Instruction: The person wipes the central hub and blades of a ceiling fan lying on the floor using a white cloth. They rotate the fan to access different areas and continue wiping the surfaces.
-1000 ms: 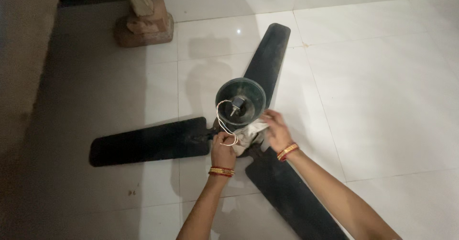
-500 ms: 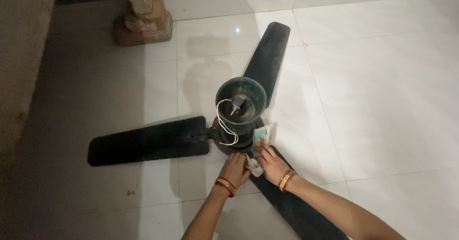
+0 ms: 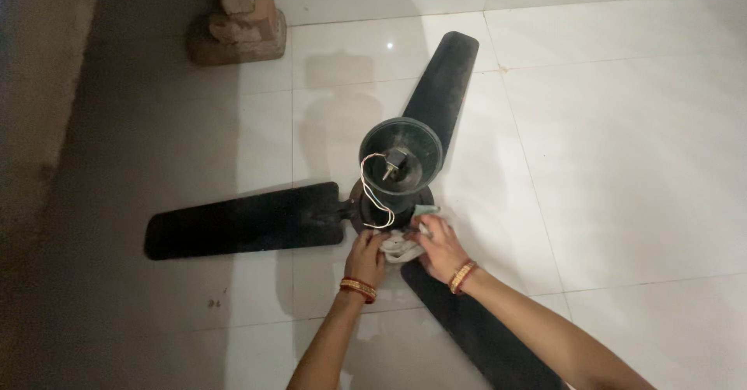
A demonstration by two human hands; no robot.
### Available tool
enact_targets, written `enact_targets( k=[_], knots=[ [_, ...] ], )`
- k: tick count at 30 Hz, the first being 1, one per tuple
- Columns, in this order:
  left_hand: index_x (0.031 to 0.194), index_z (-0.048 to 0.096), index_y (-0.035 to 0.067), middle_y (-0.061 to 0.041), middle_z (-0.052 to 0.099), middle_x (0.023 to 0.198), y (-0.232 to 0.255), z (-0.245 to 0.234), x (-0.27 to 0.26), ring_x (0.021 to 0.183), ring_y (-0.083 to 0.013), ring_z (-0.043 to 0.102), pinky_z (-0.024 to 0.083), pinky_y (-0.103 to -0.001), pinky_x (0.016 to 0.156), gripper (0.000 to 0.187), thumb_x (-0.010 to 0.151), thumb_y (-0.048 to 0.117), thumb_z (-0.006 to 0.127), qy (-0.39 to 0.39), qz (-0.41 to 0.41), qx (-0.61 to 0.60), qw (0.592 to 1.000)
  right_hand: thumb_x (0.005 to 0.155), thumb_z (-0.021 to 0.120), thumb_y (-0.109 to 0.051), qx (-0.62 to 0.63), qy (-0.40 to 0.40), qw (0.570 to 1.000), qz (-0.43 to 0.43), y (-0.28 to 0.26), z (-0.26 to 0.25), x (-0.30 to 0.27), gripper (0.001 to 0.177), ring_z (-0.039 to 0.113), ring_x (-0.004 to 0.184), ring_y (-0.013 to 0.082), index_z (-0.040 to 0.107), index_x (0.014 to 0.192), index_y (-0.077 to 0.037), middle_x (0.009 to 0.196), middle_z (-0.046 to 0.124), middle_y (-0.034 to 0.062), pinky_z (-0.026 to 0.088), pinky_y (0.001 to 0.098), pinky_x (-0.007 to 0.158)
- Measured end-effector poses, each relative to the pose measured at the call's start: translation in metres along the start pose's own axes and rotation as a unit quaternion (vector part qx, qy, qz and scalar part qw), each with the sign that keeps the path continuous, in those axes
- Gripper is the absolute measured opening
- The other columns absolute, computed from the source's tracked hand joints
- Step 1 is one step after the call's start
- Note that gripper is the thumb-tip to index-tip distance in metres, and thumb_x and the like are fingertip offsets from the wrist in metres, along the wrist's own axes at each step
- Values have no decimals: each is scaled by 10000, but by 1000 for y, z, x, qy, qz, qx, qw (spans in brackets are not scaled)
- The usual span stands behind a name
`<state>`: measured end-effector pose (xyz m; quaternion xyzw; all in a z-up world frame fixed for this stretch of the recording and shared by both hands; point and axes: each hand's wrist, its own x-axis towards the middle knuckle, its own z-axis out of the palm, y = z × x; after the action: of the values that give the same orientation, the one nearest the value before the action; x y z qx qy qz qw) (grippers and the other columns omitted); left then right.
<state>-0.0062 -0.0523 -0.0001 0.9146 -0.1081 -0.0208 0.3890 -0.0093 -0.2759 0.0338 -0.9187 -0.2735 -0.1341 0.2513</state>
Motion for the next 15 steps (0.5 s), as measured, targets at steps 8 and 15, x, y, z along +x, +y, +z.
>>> enact_targets(
  k=[8,15],
  knots=[
    [1205,672,28,-201,541,1305,15,22,-38,1228,-402,499,446,-487,1032,419,797,93,738,-116,150,53,980,779,739,-95,60,-160,983,64,-7,-1,-27,304,524,1178,363,715,1073,-24,1223,554,161,472,425,1020],
    [1054,713,89,-104,629,1189,38,-1,-35,1206,-312,581,498,-427,1016,244,827,178,724,-286,112,29,951,737,749,-125,113,-330,937,2,1,-8,-30,175,628,1067,332,765,899,-62,1022,666,130,522,431,940]
  ],
)
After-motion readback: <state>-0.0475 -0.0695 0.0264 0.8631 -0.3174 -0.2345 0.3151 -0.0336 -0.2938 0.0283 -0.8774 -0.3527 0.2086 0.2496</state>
